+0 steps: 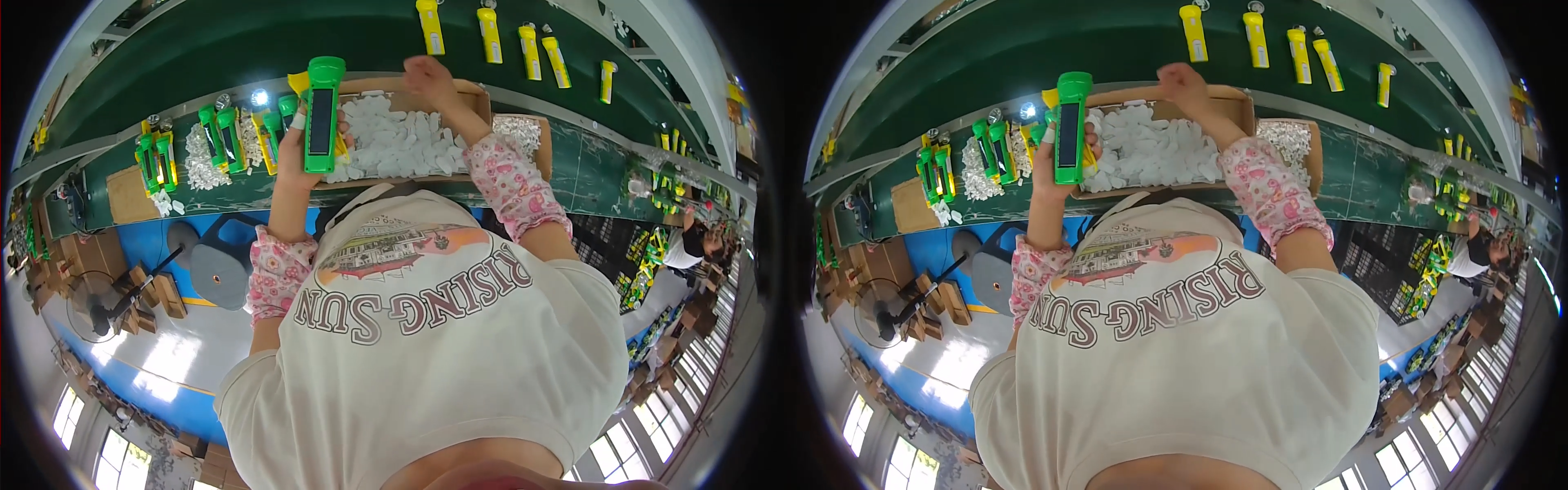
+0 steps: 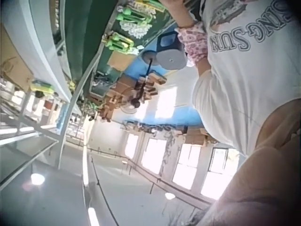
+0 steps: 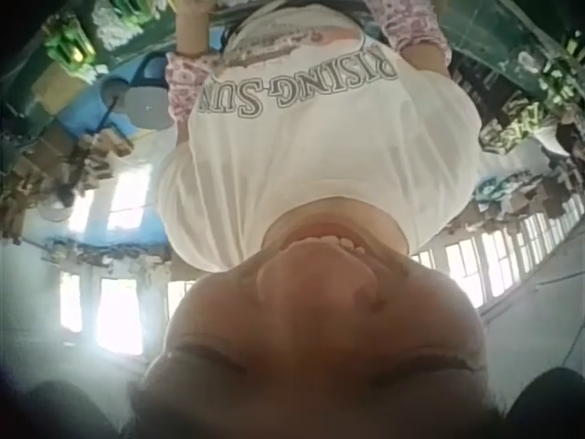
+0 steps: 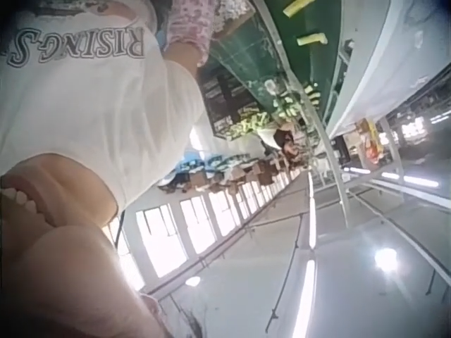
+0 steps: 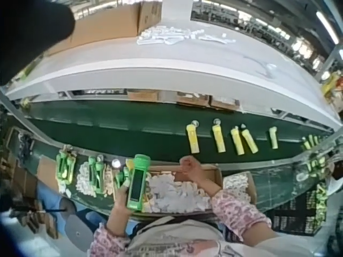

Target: Manually assembling flashlight components on a production line.

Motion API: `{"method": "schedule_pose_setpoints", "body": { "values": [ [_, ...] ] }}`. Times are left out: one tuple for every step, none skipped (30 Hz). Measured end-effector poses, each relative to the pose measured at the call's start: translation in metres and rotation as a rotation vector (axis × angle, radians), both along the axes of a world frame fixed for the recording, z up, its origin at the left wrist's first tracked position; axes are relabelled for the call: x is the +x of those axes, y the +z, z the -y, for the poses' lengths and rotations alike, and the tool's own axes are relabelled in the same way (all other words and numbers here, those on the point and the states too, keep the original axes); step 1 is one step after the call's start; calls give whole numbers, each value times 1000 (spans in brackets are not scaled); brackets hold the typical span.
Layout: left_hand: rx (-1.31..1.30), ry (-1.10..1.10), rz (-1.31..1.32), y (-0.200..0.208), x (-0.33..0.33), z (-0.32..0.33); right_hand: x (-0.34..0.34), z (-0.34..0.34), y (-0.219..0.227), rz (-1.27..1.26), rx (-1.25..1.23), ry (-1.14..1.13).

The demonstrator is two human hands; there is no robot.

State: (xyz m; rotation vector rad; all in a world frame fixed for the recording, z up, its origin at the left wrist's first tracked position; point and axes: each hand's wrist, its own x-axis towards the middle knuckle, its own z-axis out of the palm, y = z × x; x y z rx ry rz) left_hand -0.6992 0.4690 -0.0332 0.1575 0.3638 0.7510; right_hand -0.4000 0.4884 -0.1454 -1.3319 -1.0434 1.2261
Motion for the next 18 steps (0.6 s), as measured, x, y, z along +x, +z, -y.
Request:
{"method": "schedule_pose_setpoints", "body": {
  "values": [
    [-8, 8, 0, -1, 0, -1, 18, 20, -13, 451, 71, 65],
    [-29, 49, 27, 3, 1, -3, 27, 38, -19, 904, 144, 124],
    [-47, 85, 54, 5, 3, -4, 29, 53, -32, 907, 140, 120],
    [-48, 77, 55, 4, 4, -5, 29, 67, -46, 936, 86, 218],
    [-14, 90, 41, 2, 7, -8, 29, 77, -52, 964, 34, 319],
    [19, 112, 24, 0, 9, -9, 20, 80, -46, 965, 36, 323],
    [54, 134, 7, -1, 10, -9, 5, 81, -41, 1109, 101, 331],
    [16, 155, -13, 5, 14, -10, 0, 82, -39, 1255, 165, 326],
    [20, 152, -12, 4, 15, -11, 2, 81, -40, 1257, 167, 321],
    [55, 123, 29, 1, 16, -14, 4, 79, -38, 1206, 139, 336],
    [92, 93, 72, 3, 18, -16, 5, 76, -35, 1158, 114, 350],
    [99, 91, 74, 6, 19, -17, 5, 74, -31, 1161, 119, 345],
    [113, 118, 26, 8, 21, -18, 5, 72, -28, 1160, 97, 377],
    [128, 146, -21, 14, 25, -17, 7, 71, -27, 1161, 76, 409],
    [138, 145, -18, 20, 29, -16, 9, 72, -26, 1165, 84, 402],
    [133, 139, -29, 27, 34, -13, 11, 74, -25, 1077, 229, 287],
    [139, 131, -41, 35, 39, -16, 12, 71, -22, 982, 380, 166],
    [117, 159, -43, 31, 40, -17, 9, 68, -7, 976, 408, 166]
  ]
}}
